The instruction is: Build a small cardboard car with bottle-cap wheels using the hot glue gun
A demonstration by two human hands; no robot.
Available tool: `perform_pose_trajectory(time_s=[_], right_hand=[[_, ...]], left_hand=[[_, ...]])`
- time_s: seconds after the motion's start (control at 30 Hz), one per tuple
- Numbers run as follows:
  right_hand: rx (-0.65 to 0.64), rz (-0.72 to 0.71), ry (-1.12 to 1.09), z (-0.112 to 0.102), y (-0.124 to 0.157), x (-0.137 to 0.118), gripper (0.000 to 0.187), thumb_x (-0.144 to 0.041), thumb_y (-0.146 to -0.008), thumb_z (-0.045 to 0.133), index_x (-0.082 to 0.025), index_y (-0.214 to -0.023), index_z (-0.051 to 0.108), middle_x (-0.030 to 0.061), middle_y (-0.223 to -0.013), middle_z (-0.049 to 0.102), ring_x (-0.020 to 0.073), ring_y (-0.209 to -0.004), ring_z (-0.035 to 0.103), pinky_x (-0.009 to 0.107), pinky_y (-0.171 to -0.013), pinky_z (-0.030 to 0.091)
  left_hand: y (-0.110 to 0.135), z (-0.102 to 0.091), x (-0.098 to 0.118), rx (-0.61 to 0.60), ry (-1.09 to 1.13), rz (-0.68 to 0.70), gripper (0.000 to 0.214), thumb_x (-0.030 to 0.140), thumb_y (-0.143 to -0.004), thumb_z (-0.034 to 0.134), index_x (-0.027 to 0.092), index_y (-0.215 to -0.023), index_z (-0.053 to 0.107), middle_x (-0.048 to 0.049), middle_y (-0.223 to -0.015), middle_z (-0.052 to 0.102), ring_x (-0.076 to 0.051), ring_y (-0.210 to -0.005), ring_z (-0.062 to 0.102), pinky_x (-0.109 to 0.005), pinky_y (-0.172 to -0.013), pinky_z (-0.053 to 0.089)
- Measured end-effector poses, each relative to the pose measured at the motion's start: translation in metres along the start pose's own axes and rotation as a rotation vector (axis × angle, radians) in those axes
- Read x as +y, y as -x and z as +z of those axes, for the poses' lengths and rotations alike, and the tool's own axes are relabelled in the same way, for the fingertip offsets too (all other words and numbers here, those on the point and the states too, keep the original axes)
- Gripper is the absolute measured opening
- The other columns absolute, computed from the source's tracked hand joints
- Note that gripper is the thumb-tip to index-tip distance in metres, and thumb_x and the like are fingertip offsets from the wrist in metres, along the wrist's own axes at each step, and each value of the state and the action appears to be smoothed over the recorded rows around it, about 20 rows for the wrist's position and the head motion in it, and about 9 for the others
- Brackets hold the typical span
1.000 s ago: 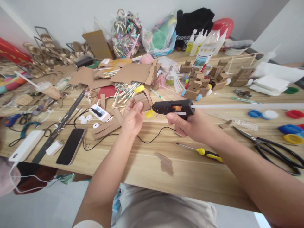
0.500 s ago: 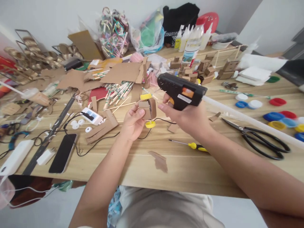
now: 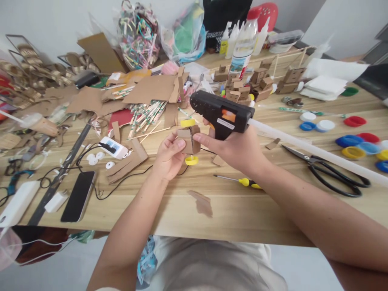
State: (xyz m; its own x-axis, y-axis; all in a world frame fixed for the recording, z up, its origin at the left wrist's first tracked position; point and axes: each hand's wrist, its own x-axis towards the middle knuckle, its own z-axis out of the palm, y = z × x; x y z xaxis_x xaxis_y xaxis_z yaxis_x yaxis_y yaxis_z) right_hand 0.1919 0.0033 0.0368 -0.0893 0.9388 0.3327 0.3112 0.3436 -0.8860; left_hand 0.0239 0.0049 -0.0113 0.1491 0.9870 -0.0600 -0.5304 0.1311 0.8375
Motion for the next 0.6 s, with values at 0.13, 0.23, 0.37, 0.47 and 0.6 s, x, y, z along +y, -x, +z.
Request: perform_pose_trajectory(time_s=[0.13,0.23,0.37,0.47,0.6], right_hand=[[-0.009,0.017,-0.014,0.000,0.001,-0.001,0.041,-0.055,-0.077,0.083,-0.025,-0.090,0.058,0.0002,-0.080,0.062,0.0199,-0.073,0.061,0.035,-0.065,0.050],[0.005,0.013,0.005,-0.001,0.000,0.002,0.040,-0.055,-0.077,0.083,-0.025,-0.088,0.059,0.0020,-0.081,0.063,0.0233,-0.080,0.063,0.037,-0.067,0.052],[-0.006,-0.031,0.027,-0.002,0.000,0.009,0.031,-0.047,-0.081,0.082,-0.027,-0.083,0.059,0.0041,-0.082,0.065,0.0269,-0.087,0.064,0.040,-0.071,0.054],[-0.005,-0.051,0.051,-0.002,-0.001,0.014,0.028,-0.043,-0.081,0.082,-0.027,-0.080,0.059,0.0049,-0.082,0.066,0.0278,-0.088,0.063,0.041,-0.071,0.054],[-0.031,-0.052,0.039,-0.002,0.000,0.017,0.031,-0.049,-0.082,0.082,-0.028,-0.082,0.060,0.0043,-0.079,0.063,0.0271,-0.085,0.062,0.040,-0.070,0.053]], left_hand=[[0.001,0.001,0.000,0.002,0.006,-0.010,0.052,0.029,-0.056,0.097,0.024,-0.101,0.071,-0.0037,-0.091,0.081,-0.031,-0.113,0.076,-0.039,-0.088,0.065],[0.000,0.001,0.000,-0.003,0.021,-0.011,0.054,0.028,-0.055,0.098,0.025,-0.102,0.071,-0.0025,-0.088,0.080,-0.030,-0.108,0.078,-0.038,-0.086,0.065],[-0.001,-0.001,-0.001,0.017,0.013,-0.038,0.048,0.026,-0.060,0.095,0.024,-0.102,0.072,-0.0028,-0.089,0.080,-0.030,-0.107,0.078,-0.038,-0.085,0.066],[-0.001,-0.003,-0.002,0.017,0.003,-0.051,0.044,0.027,-0.060,0.095,0.023,-0.097,0.072,-0.0036,-0.089,0.080,-0.031,-0.108,0.078,-0.038,-0.086,0.066],[-0.001,-0.002,-0.002,-0.019,0.001,-0.035,0.044,0.032,-0.055,0.097,0.023,-0.089,0.070,-0.0036,-0.087,0.080,-0.031,-0.106,0.078,-0.039,-0.087,0.065]])
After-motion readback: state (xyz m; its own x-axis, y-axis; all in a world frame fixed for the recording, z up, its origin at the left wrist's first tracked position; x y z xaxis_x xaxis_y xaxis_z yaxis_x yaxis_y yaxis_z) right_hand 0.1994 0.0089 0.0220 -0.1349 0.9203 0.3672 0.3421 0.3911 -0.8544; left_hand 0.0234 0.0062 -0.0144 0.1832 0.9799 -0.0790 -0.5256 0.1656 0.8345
